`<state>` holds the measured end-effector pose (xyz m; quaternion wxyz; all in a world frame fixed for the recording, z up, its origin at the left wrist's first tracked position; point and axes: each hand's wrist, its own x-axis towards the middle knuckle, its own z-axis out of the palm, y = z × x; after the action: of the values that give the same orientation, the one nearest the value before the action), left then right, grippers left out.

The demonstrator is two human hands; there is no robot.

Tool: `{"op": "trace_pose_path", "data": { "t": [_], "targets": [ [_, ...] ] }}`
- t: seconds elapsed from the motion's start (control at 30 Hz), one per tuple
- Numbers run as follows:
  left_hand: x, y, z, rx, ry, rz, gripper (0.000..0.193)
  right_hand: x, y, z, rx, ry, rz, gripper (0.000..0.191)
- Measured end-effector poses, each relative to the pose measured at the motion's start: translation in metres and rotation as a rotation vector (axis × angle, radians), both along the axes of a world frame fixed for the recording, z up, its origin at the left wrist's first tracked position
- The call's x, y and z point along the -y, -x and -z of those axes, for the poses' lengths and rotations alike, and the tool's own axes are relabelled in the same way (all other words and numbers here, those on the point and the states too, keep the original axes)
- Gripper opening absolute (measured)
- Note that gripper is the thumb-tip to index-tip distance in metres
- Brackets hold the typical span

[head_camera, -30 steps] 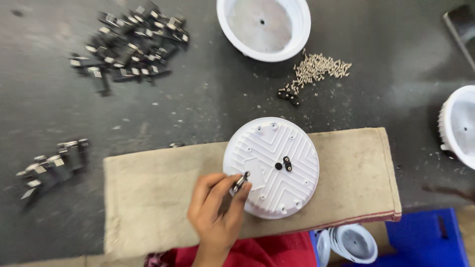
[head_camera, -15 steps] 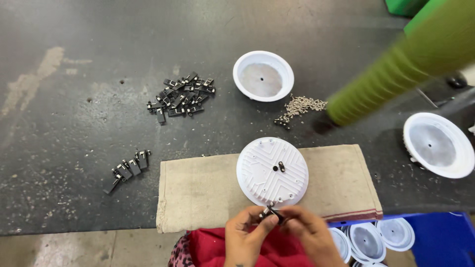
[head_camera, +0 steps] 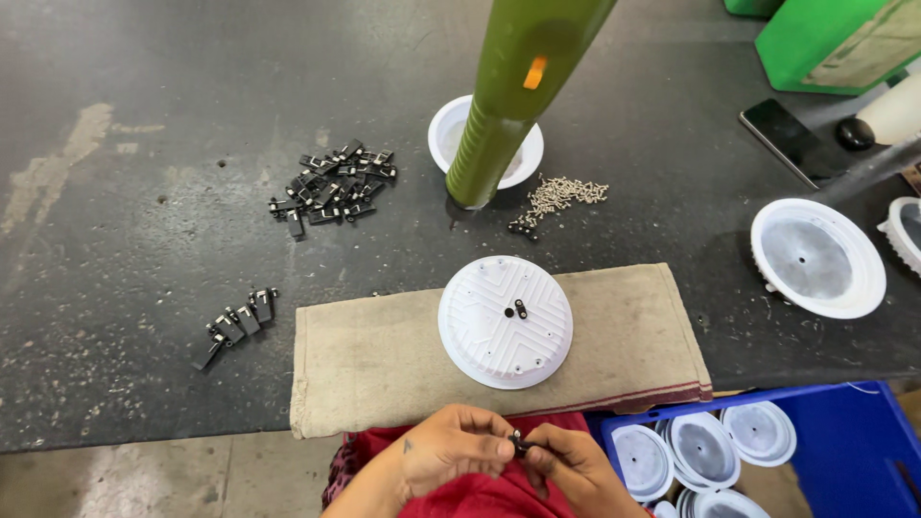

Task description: The person places small black plastic clips onto a white circular plastic base, then uses a green electric screwdriver to drive screws into the clips. The person repeats this process for multiple clips around the base.

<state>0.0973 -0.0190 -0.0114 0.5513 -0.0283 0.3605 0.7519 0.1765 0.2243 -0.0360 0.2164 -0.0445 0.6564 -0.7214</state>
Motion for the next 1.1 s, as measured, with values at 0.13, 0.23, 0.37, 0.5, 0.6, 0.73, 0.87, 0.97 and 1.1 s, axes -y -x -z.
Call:
{"op": "trace_pose_path", "data": {
  "t": [0.13,0.23,0.37,0.5,0.6,0.73,0.87,0.97,1.1],
  "targets": [
    [-0.013,0.015,-0.014,-0.078,0.053,0.130,0.019,-0.005,-0.006,0.001,-0.020,0.006,0.090,0.017],
    [-0.024,0.029,-0.024,-0.271,0.201,0.165,0.018,-0.007,-0.005,-0.004,-0.047,0.002,0.164,0.017],
    [-0.043,0.046,-0.036,-0.627,0.382,0.182,0.020,-0.010,0.010,-0.018,-0.191,-0.350,0.209,0.020],
    [-0.065,0.076,-0.045,-0.986,0.652,0.230,0.018,-0.002,0.032,-0.029,-0.330,-0.596,0.336,0.019],
    [-0.077,0.095,-0.052,-1.250,0.995,0.411,0.022,0.006,0.050,-0.027,-0.376,-0.771,0.373,0.032],
    [-0.089,0.104,-0.058,-1.373,1.075,0.506,0.028,0.008,0.057,-0.019,-0.355,-0.861,0.350,0.039],
    [-0.094,0.107,-0.062,-1.422,1.098,0.547,0.026,0.008,0.060,-0.013,-0.384,-0.909,0.357,0.042],
    [-0.099,0.108,-0.064,-1.443,1.136,0.622,0.027,0.008,0.061,-0.012,-0.395,-0.946,0.346,0.043],
    [-0.100,0.107,-0.065,-1.474,1.151,0.682,0.028,0.010,0.061,-0.014,-0.407,-1.012,0.315,0.041]
  ]
}}
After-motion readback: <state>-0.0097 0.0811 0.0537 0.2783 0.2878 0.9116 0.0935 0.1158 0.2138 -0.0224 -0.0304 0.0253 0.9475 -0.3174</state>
